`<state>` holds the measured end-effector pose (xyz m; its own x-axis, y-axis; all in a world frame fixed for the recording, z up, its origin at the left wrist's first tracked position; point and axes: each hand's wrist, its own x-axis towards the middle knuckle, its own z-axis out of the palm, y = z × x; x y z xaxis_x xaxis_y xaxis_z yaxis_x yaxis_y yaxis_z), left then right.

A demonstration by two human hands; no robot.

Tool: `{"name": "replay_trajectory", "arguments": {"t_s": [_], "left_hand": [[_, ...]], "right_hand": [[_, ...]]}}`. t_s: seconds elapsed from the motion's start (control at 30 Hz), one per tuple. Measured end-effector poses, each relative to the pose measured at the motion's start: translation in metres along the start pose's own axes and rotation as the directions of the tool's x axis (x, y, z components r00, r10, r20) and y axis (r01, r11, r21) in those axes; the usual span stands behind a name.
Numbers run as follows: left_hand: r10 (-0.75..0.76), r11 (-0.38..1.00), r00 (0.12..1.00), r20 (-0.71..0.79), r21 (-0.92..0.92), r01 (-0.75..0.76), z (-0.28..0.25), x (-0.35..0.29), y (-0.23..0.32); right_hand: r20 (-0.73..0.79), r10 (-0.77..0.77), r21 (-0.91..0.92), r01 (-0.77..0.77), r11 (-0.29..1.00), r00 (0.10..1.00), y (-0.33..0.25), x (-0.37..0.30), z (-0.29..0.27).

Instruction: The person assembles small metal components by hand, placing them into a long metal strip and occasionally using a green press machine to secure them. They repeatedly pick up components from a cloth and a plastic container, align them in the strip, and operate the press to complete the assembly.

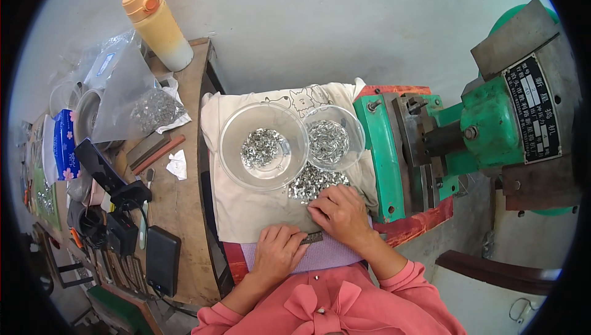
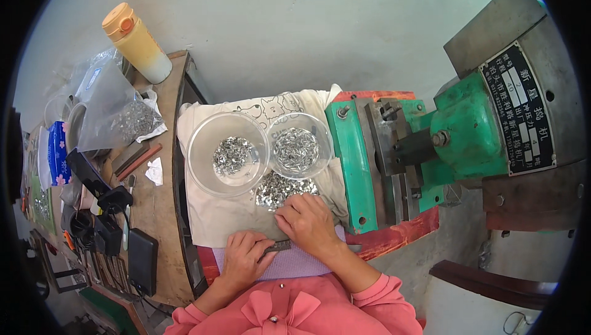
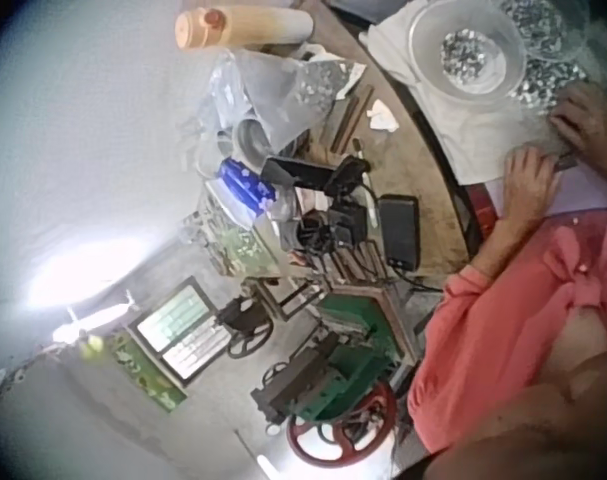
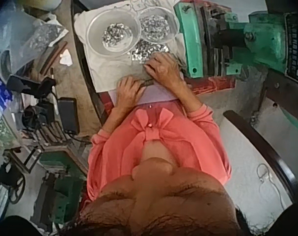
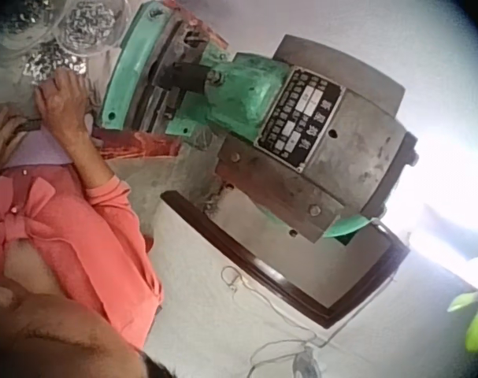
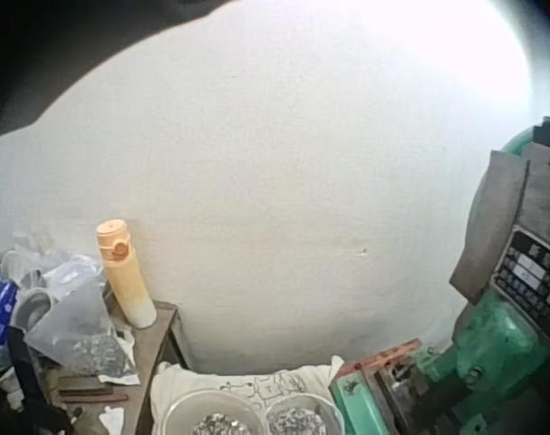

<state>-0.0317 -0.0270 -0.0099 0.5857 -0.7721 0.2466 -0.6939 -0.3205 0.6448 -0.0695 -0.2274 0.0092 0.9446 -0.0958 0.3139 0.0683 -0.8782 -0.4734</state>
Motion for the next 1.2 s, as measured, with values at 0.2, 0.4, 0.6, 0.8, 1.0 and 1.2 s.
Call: {"name": "replay_trajectory", "arguments": {"t_s": [0.2, 0.4, 0.6, 0.8, 1.0, 1.2], "left_hand": [[0.022, 1.000, 1.000, 0.008, -0.008, -0.022, 0.007, 0.004, 0.003], [0.011, 0.999, 1.000, 0.018, -0.047, -0.010, 0.004, 0.009, 0.007], [0.042, 0.998, 0.999, 0.001, -0.047, -0.042, 0.011, 0.012, 0.011], [0.007, 0.999, 1.000, 0.002, -0.045, -0.007, 0.012, 0.015, 0.013], [-0.011, 0.999, 1.000, 0.016, -0.051, 0.012, 0.009, 0.017, 0.014], [-0.028, 0.998, 1.000, 0.005, -0.057, 0.028, 0.002, 0.010, 0.010]], "right_hand": [[0.014, 0.019, -0.039, -0.018, 0.999, 1.000, -0.002, -0.008, -0.003], [0.036, 0.036, 0.014, -0.036, 0.999, 0.999, 0.001, -0.008, -0.006], [0.009, 0.111, 0.154, -0.111, 0.982, 0.994, -0.001, -0.025, -0.024], [0.017, 0.203, 0.191, -0.203, 0.960, 0.979, -0.006, -0.052, -0.032], [0.067, 0.156, 0.215, -0.167, 0.962, 0.985, -0.012, -0.061, -0.027], [0.082, 0.061, 0.168, -0.074, 0.983, 0.995, -0.013, -0.062, -0.022]]}}
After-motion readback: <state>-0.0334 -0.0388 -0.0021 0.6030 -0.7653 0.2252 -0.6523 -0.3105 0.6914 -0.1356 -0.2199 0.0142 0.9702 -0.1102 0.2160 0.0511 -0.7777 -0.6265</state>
